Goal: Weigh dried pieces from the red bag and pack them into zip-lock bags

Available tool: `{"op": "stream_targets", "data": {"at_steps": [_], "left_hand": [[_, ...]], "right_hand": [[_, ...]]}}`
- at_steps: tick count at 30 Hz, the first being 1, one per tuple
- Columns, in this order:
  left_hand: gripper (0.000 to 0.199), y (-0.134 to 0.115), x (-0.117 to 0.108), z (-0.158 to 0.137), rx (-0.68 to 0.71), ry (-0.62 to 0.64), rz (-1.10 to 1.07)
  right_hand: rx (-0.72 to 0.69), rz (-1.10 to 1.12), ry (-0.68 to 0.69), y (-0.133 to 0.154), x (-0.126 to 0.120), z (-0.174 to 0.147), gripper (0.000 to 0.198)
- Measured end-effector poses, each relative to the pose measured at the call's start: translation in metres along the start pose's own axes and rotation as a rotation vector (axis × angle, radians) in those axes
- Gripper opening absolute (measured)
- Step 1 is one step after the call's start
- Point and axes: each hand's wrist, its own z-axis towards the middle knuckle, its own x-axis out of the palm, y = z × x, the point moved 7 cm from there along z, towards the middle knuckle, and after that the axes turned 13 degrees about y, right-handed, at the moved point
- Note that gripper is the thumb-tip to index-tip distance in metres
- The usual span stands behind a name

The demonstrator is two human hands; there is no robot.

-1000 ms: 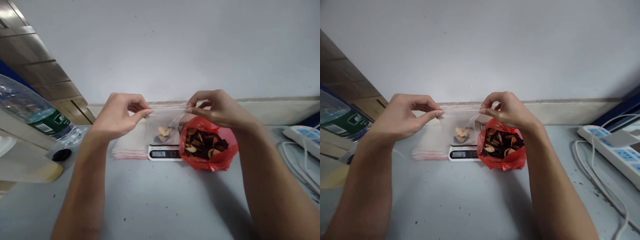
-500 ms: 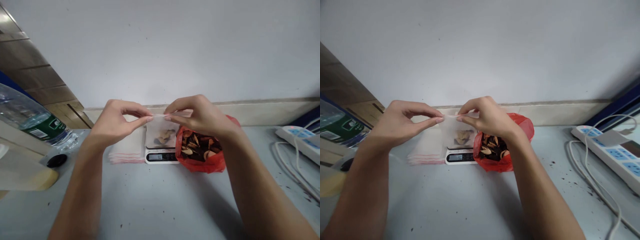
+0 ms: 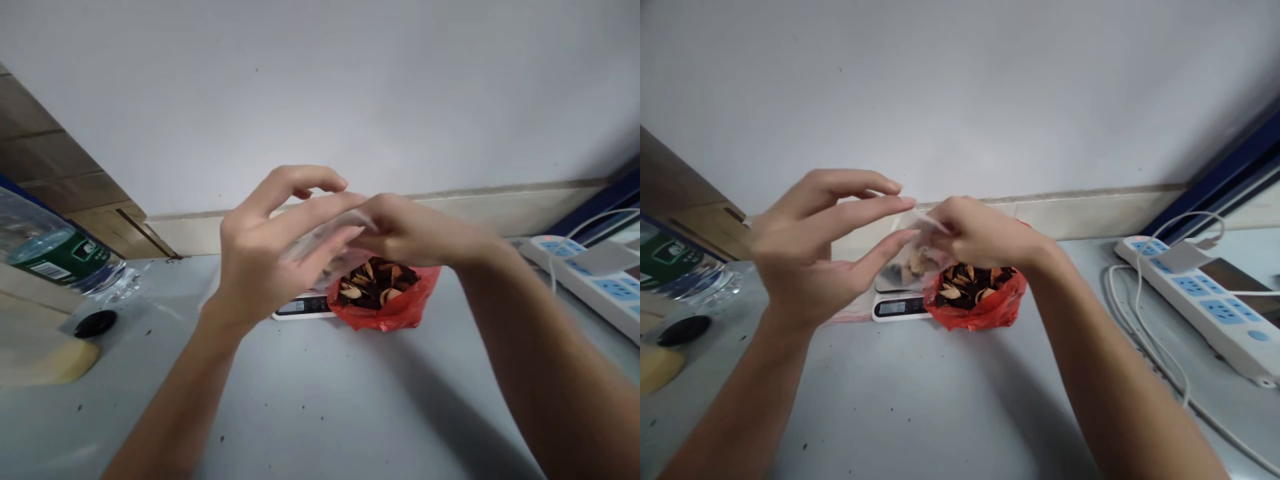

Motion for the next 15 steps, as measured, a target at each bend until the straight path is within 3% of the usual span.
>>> {"op": "stream_targets", "data": {"at_steps": [1, 3, 5, 7, 9, 11, 15], "left_hand": [[0.011, -0.004, 0.004, 0.002, -0.042, 0.01, 0.013], [0.018, -0.004, 0.028, 0.004, -0.16, 0.23, -0.07], [0.02, -0.01, 0.053, 0.001, -0.133, 0.418, -0.222], [0.02, -0.013, 0.076, -0.005, -0.106, 0.571, -0.337], [0.021, -0.015, 0.093, -0.01, -0.109, 0.667, -0.392], [0.022, -0.016, 0.105, -0.013, -0.122, 0.729, -0.414], [0.024, -0.022, 0.115, -0.014, -0.156, 0.805, -0.432]], "right_hand": [[-0.008, 0.047, -0.09, -0.004, -0.008, -0.012, 0.019], [0.025, 0.085, -0.367, -0.015, -0.03, -0.046, 0.022], [0.157, 0.017, -0.665, -0.032, -0.05, -0.088, 0.026], [0.357, -0.137, -0.782, -0.054, -0.056, -0.123, 0.036], [0.463, -0.29, -0.73, -0.079, -0.049, -0.142, 0.048], [0.48, -0.39, -0.577, -0.109, -0.028, -0.148, 0.064], [0.401, -0.426, -0.053, -0.158, 0.041, -0.137, 0.068]]}}
